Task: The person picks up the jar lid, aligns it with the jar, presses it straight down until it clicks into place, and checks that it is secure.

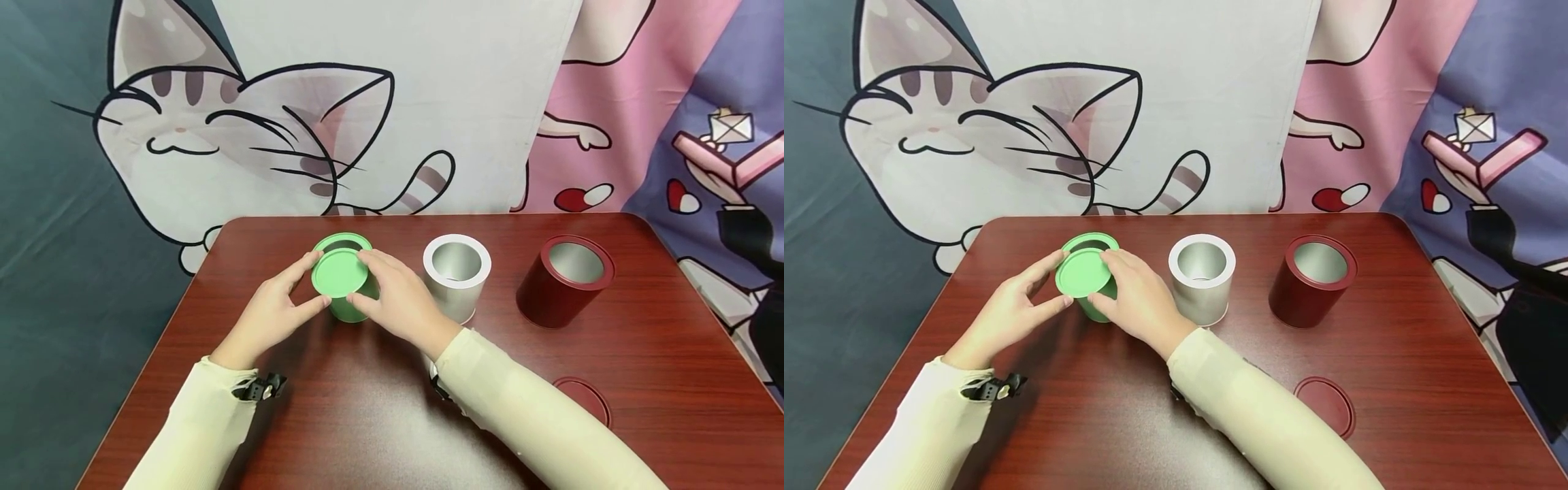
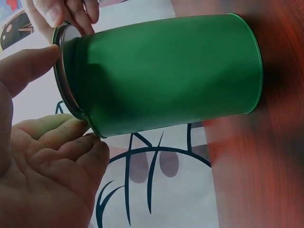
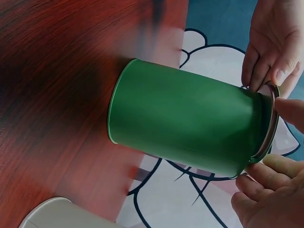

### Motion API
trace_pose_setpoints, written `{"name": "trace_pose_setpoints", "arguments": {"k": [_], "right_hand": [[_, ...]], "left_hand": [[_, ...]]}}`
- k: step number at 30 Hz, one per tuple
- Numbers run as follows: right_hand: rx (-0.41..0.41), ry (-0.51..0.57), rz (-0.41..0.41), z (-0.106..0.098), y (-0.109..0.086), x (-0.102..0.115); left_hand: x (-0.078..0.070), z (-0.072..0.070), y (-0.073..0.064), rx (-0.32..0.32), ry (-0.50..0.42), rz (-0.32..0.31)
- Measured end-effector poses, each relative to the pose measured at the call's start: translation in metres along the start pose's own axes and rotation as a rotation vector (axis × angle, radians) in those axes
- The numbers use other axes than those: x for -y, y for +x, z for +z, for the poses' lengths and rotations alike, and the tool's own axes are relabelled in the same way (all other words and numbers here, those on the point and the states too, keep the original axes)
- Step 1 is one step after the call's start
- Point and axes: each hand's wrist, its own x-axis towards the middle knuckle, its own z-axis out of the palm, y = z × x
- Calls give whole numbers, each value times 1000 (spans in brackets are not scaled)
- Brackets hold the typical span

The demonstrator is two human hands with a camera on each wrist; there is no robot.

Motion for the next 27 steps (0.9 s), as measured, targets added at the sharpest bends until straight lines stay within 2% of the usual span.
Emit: {"name": "trace_pose_setpoints", "arguments": {"k": [9, 20, 27], "right_hand": [[21, -13, 30, 1, 8, -1], [33, -1, 59, 2, 15, -3], [46, -11, 70, 0, 20, -3]], "left_hand": [[6, 0, 8, -1, -27, 1], [9, -1, 17, 28, -77, -35], [10, -1, 23, 25, -89, -35]]}}
